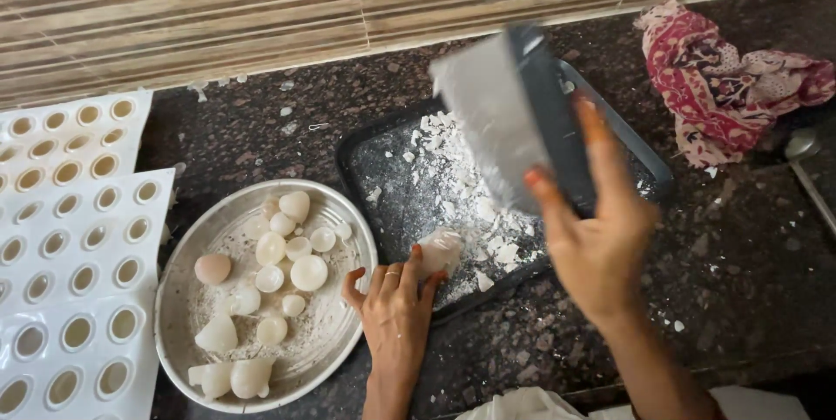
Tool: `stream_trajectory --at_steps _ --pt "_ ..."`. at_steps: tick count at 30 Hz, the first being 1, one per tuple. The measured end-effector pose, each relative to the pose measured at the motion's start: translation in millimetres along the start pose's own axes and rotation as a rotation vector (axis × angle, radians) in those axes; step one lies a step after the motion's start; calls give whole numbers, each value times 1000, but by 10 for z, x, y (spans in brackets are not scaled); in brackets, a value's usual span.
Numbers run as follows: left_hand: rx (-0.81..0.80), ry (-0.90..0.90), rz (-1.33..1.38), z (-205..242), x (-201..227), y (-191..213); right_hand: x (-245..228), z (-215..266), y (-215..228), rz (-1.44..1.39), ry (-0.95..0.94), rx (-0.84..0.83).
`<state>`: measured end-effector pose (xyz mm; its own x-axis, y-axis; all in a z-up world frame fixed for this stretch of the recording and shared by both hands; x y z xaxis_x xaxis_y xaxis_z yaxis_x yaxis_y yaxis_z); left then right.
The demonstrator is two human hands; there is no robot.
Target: The person grates a block of white wax against a handheld grater over a black tray, holding the wax piece in one hand and moving the grater up and down so shavings pile up on the tray. A plate of molded wax shapes and silicone molds sits beside the tray on the counter.
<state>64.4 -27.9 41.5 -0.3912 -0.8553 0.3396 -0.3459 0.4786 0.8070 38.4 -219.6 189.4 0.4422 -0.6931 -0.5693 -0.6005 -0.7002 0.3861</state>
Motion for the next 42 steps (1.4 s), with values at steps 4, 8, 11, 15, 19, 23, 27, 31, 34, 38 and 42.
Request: stream_trajectory --at_steps 4,8,11,15,19,23,27,31,34,38,42 --pt "-10 17 10 -3 -4 -23 -55 28 4 57 -45 6" --pt "-22 5 14 71 -81 -94 320 782 -1050 292 12 -355" --pt "-41 15 14 33 -45 -37 302 937 -1231 391 244 -308" --pt "-17 10 23 26 -41 -13 454 728 -1059 277 83 -422" --pt "-8 17 31 20 -31 -28 448 404 -695 92 -142 -367" --pt "2 18 21 21 -29 -3 175 147 -259 63 -52 -130" --pt "11 11 25 15 -27 12 294 356 -534 50 -214 -196" --pt "16 19 29 10 -10 20 326 450 -692 3 -154 -263" --pt "25 18 22 12 -35 9 408 329 -518 7 -181 -228" --pt "13 14 22 43 -44 2 -41 -130 84 73 -117 71" --pt "10 5 34 16 -31 -7 31 131 154 125 -60 168"
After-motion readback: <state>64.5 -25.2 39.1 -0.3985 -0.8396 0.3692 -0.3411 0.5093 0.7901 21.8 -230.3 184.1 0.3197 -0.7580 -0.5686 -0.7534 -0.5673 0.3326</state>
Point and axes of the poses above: each hand's wrist, its own z-axis away from the middle knuckle, its own y-axis out of the back of the hand, x = y × z, the point moved 8 cm from there along -z, towards the middle knuckle, and after that the axes turned 1 degree about -z, right-handed, at the moved point
